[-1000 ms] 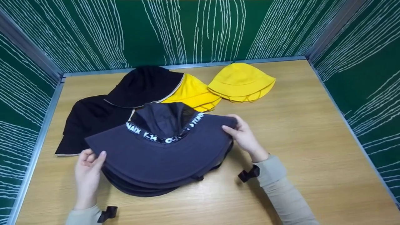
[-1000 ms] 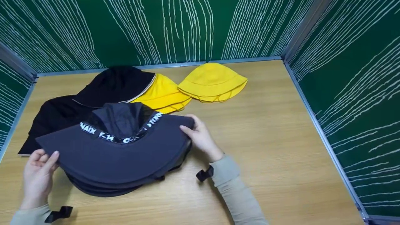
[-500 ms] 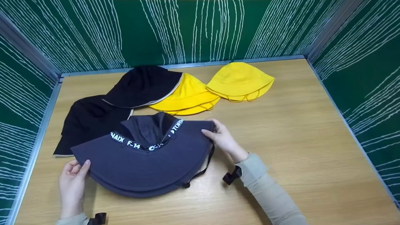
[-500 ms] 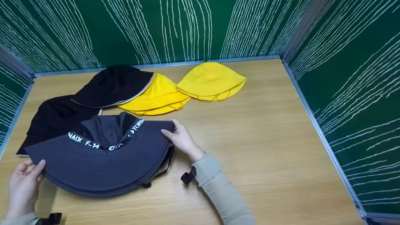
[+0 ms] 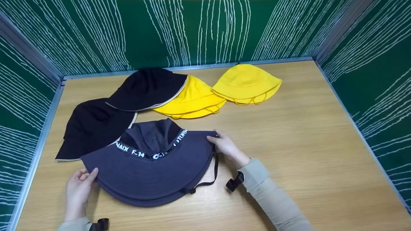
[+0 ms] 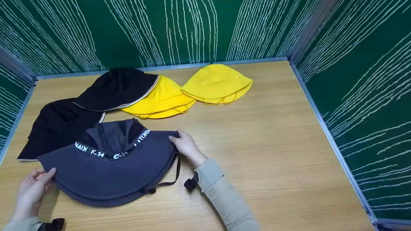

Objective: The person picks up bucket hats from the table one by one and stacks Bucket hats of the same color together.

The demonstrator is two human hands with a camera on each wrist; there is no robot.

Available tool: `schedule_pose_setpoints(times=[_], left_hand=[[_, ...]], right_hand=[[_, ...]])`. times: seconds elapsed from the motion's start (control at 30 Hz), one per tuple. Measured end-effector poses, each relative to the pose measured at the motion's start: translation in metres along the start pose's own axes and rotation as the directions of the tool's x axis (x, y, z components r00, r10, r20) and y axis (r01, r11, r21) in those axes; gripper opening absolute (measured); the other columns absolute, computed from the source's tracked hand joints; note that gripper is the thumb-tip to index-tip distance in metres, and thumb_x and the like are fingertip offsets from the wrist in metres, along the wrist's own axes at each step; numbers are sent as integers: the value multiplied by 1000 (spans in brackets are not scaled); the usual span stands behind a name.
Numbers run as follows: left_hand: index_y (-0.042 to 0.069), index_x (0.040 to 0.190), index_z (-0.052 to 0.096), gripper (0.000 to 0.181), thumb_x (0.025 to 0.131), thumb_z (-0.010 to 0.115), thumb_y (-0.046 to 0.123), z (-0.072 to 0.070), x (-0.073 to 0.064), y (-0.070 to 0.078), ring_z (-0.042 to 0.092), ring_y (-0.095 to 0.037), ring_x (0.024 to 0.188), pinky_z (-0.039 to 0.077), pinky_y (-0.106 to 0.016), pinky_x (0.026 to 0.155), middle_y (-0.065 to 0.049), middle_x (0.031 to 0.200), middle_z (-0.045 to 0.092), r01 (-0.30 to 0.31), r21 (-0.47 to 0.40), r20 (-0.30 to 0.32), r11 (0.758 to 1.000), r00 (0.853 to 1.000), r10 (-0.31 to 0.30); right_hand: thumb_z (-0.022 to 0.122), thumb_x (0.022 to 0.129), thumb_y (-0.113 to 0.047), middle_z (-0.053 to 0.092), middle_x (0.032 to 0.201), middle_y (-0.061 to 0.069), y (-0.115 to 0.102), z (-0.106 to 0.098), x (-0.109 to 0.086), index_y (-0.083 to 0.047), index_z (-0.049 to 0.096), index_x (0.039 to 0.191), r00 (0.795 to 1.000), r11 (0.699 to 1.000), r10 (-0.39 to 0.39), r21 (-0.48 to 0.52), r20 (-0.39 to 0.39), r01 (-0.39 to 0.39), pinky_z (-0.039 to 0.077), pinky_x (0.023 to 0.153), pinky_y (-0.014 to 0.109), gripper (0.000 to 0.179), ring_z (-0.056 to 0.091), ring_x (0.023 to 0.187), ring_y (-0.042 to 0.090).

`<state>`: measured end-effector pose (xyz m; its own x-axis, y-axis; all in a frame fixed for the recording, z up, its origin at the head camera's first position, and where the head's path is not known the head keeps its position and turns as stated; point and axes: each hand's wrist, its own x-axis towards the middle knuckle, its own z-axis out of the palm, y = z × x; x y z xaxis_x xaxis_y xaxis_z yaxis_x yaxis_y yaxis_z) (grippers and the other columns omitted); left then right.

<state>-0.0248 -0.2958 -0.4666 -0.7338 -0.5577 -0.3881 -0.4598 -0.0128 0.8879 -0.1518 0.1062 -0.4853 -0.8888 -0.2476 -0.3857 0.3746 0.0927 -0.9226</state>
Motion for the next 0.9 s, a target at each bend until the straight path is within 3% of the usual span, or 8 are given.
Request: schedule_pose_setpoints(times=[0.23,0.37,0.5,0.63,0.77,0.9], left_hand=[[7,89,47,14,90,61,8,2,4,-7,42,1,55,38,-14,52,14,61,47,6,22,20,1000,1000,-6],[6,92,46,14,91,59,9,3,5,-8,43,2,57,39,-14,54,15,62,46,11,37,25,999,1000,-12],[5,94,45,14,92,59,10,3,4,-8,44,2,58,40,-14,55,15,63,46,3,53,32,999,999,-5],[5,96,45,16,92,60,12,2,2,-3,43,1,56,39,-15,52,15,62,47,9,51,20,999,1000,-10],[7,93,48,15,90,62,13,1,-3,4,45,-1,55,39,-16,51,13,61,50,16,30,5,999,1000,-17],[6,95,49,16,91,62,14,2,-5,8,47,0,60,42,-16,56,14,62,51,-5,78,7,997,1000,5]], right_hand=[[53,94,-8,51,66,-4,6,-3,5,-7,51,88,999,998,38,-42,-11,-39,43,52,20,7,49,56,6],[55,94,-10,51,68,-3,7,-3,6,-5,52,90,1000,993,24,-115,-18,-26,44,51,20,6,48,57,7],[58,93,-12,49,66,-2,7,-4,5,-3,55,93,997,968,-41,-251,-59,25,45,49,21,10,48,54,8],[63,89,-13,47,64,-2,5,-8,5,-1,59,95,985,920,-144,-380,-96,98,46,49,22,14,48,51,9],[64,88,-12,47,66,-2,3,-13,5,1,61,95,979,912,-182,-389,-93,133,48,52,23,15,49,52,9],[66,87,-11,46,63,-3,3,-17,6,2,61,93,974,918,-198,-369,-111,144,45,50,21,14,46,51,7]])
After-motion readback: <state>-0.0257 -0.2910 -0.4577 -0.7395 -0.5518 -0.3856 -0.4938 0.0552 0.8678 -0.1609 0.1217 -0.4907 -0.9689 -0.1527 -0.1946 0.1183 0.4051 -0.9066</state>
